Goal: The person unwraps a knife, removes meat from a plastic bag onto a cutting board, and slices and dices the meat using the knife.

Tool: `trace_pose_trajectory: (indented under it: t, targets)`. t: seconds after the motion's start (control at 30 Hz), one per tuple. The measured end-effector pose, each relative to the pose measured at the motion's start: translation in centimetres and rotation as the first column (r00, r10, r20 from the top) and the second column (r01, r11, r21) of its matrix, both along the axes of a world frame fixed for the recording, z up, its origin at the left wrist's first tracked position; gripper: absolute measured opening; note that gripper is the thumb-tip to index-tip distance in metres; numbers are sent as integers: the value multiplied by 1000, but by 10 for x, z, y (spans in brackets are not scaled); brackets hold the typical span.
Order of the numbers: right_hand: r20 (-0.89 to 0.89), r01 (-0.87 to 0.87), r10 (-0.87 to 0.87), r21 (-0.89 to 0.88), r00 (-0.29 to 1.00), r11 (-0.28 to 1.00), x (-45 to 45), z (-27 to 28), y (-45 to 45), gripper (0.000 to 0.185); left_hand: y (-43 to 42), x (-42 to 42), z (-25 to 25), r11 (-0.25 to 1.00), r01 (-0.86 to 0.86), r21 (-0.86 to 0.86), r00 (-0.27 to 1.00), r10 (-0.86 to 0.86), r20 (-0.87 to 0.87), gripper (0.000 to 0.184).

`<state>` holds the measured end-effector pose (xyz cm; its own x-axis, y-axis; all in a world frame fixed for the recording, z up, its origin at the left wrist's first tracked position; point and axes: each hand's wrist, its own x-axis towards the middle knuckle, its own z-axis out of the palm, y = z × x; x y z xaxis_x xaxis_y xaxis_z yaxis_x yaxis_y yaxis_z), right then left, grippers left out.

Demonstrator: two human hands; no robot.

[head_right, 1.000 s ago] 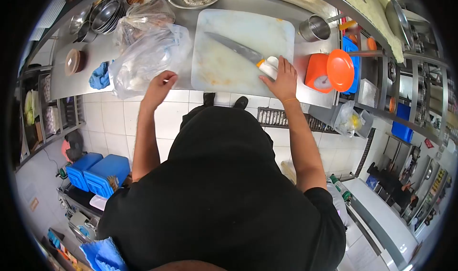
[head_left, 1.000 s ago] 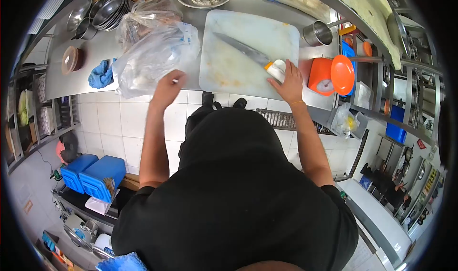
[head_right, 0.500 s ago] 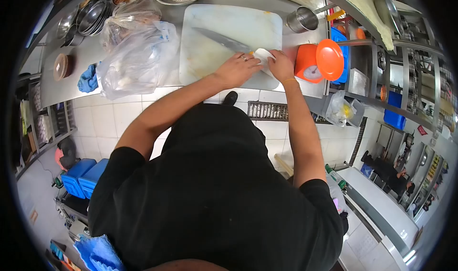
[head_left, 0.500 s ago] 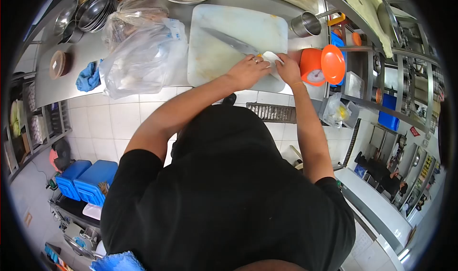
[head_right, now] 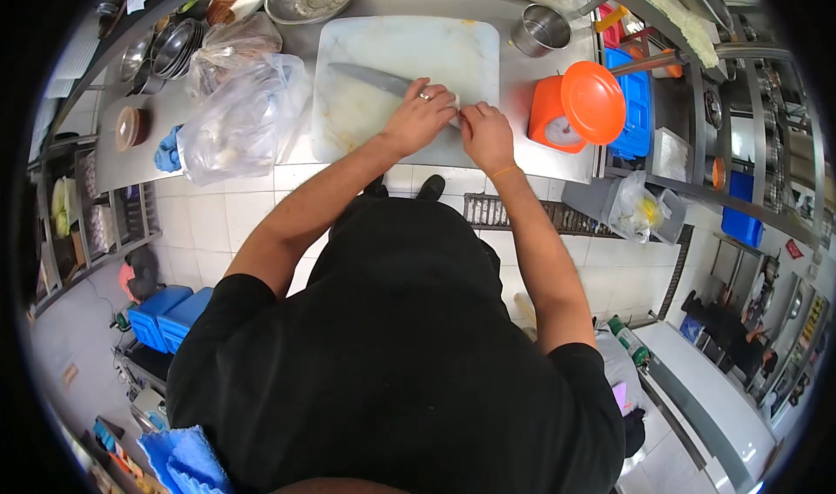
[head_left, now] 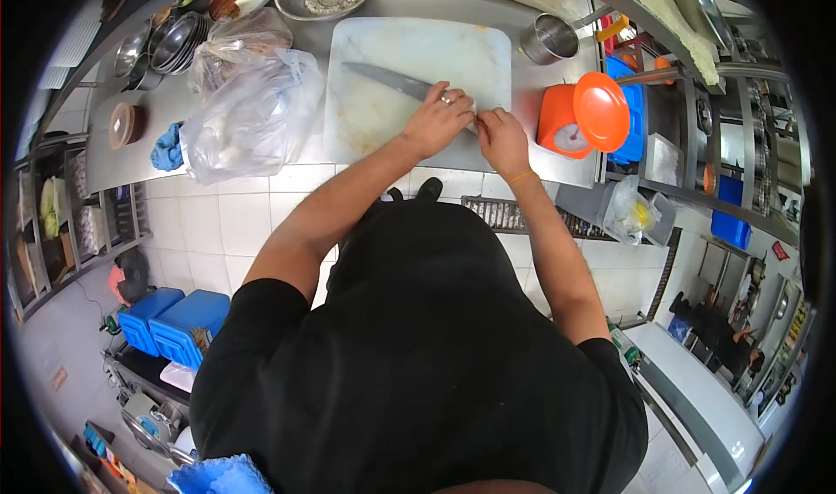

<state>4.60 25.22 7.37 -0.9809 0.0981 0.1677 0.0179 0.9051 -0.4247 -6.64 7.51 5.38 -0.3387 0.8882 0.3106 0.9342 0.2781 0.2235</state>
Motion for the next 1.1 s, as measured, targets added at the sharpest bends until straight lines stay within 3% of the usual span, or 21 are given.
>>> trace_pose_trajectory:
  t: [0.2, 0.23, 0.3, 0.33, 0.37, 0.47, 0.5, 0.6, 0.7, 0.77, 0.8, 0.87, 0.97, 1.0, 1.1]
  targets:
    - [-101, -165, 172, 75, 980, 983, 17, 7, -2, 24, 9, 0, 15, 987, -99, 124, 995, 95, 39, 30]
    - [-100, -190, 195, 61, 976, 980, 19, 5, 1, 26, 9, -1, 18, 997, -73, 33, 997, 72, 35, 28]
    - [-86, -196, 191, -49, 978, 979, 16, -2, 8, 28, 7, -6, 24, 988, -29, -151, 999, 35, 41, 24]
    - [-81, -204, 197, -101, 977, 974, 12, -5, 13, 30, 6, -4, 22, 987, -41, -152, 999, 45, 24, 23]
    - [145, -95, 148, -321, 978, 942, 6, -8, 19, 45, 4, 0, 21, 986, -56, -154, 998, 57, 5, 23]
    - [-54, -148, 144, -74, 988, 986, -6, 6, 14, 65, -1, 8, -3, 993, -101, -59, 993, 97, -67, 21]
    - [-13, -215, 216, 66, 976, 974, -10, 7, 14, 80, -3, 9, -13, 994, -112, -10, 989, 110, -95, 20]
    - [154, -253, 237, 91, 959, 963, -20, -3, -2, 81, -12, 9, -29, 991, -119, 62, 982, 127, -137, 17]
    - [148, -185, 164, 148, 975, 971, -27, -17, -18, 60, -25, 18, -14, 976, -125, 178, 971, 157, -178, 14]
    - [121, -165, 143, 199, 982, 966, -29, -19, -23, 39, -43, 26, 7, 962, -157, 225, 986, 166, -22, 17]
    - [121, -155, 130, 231, 984, 960, -29, -19, -26, 38, -54, 25, 20, 954, -169, 249, 986, 159, 59, 18]
    - [124, -119, 85, 295, 989, 948, -28, -24, -31, 36, -86, 6, 47, 899, -323, 294, 945, 321, 59, 24]
    - [172, -13, -26, 221, 985, 975, -26, -14, -41, 35, -158, -59, 69, 736, -550, 396, 826, 548, 129, 37]
    - [232, 15, -57, 180, 971, 984, -24, -5, -46, 35, -186, -92, 67, 674, -597, 436, 771, 631, 81, 41]
    - [360, 112, -126, 61, 925, 992, -18, 26, -66, 36, -269, -186, 91, 596, -801, 62, 599, 799, 55, 53]
